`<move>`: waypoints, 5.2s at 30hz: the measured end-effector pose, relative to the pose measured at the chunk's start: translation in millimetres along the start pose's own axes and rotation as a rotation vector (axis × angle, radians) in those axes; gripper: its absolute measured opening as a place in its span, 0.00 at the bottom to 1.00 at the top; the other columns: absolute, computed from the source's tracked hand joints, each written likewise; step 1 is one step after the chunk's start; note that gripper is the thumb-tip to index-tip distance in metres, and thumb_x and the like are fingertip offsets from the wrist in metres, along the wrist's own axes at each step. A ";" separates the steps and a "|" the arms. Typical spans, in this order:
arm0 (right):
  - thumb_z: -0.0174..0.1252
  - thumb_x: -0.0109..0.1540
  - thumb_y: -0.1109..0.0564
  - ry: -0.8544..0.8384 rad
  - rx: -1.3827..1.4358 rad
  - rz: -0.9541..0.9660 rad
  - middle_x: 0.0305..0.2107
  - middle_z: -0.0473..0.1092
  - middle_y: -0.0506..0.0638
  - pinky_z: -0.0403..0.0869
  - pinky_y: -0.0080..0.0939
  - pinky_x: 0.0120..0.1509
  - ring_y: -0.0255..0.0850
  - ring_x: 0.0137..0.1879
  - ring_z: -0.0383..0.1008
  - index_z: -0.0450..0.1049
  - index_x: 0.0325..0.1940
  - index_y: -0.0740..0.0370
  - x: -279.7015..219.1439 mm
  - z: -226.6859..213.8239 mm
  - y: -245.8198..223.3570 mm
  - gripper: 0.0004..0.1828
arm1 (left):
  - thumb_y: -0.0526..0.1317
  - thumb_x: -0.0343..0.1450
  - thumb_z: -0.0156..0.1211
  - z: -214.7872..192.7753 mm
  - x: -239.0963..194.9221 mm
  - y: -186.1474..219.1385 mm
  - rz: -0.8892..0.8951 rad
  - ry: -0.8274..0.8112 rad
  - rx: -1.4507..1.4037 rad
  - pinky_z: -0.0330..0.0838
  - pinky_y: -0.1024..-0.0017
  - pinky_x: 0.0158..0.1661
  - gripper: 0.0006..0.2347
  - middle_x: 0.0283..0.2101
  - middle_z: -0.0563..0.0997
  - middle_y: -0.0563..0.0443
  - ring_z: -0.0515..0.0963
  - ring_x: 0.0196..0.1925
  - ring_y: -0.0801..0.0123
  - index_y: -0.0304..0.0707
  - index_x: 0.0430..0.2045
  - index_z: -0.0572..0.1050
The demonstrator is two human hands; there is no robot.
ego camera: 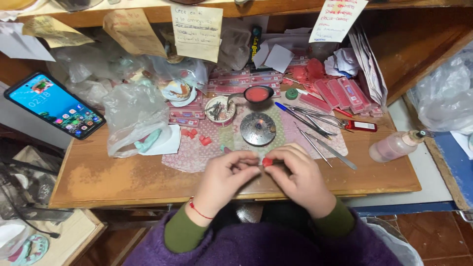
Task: Apply and shape wax onto a dental impression mold using a spatula and heat.
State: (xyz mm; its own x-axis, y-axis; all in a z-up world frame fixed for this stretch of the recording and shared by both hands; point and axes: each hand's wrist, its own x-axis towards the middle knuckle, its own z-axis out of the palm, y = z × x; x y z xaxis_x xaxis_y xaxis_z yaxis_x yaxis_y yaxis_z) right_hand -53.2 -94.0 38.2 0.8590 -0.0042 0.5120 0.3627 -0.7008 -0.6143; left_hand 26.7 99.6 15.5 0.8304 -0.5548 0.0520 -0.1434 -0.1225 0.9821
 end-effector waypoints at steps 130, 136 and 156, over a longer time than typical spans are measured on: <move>0.66 0.57 0.65 0.116 0.008 -0.226 0.39 0.71 0.54 0.74 0.45 0.52 0.50 0.46 0.75 0.75 0.44 0.65 9.4 38.1 -35.9 0.12 | 0.24 0.70 0.63 -28.0 -7.0 -21.3 -0.038 -0.196 -0.847 0.77 0.72 0.49 0.21 0.42 0.82 0.43 0.83 0.45 0.68 0.37 0.52 0.58; 0.66 0.57 0.65 0.112 0.032 -0.203 0.39 0.72 0.54 0.74 0.45 0.51 0.50 0.45 0.75 0.75 0.43 0.65 7.9 38.9 -34.1 0.12 | 0.25 0.70 0.63 -28.0 -6.9 -19.1 -0.043 -0.199 -0.846 0.77 0.73 0.48 0.21 0.41 0.82 0.43 0.83 0.45 0.69 0.38 0.52 0.58; 0.68 0.57 0.63 0.142 0.015 -0.148 0.39 0.73 0.52 0.75 0.42 0.51 0.46 0.45 0.76 0.78 0.43 0.62 11.8 40.0 -17.3 0.11 | 0.25 0.69 0.62 -35.4 -5.8 -29.4 -0.035 -0.129 -0.781 0.78 0.72 0.50 0.20 0.46 0.82 0.39 0.82 0.46 0.69 0.38 0.51 0.60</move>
State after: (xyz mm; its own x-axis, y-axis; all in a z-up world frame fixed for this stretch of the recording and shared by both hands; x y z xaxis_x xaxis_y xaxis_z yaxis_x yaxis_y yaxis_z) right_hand -34.8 -53.4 30.8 0.7368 -0.0028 0.6762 0.4878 -0.6903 -0.5344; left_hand 45.2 135.6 -7.2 0.7513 -0.6585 0.0440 0.3411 0.4445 0.8283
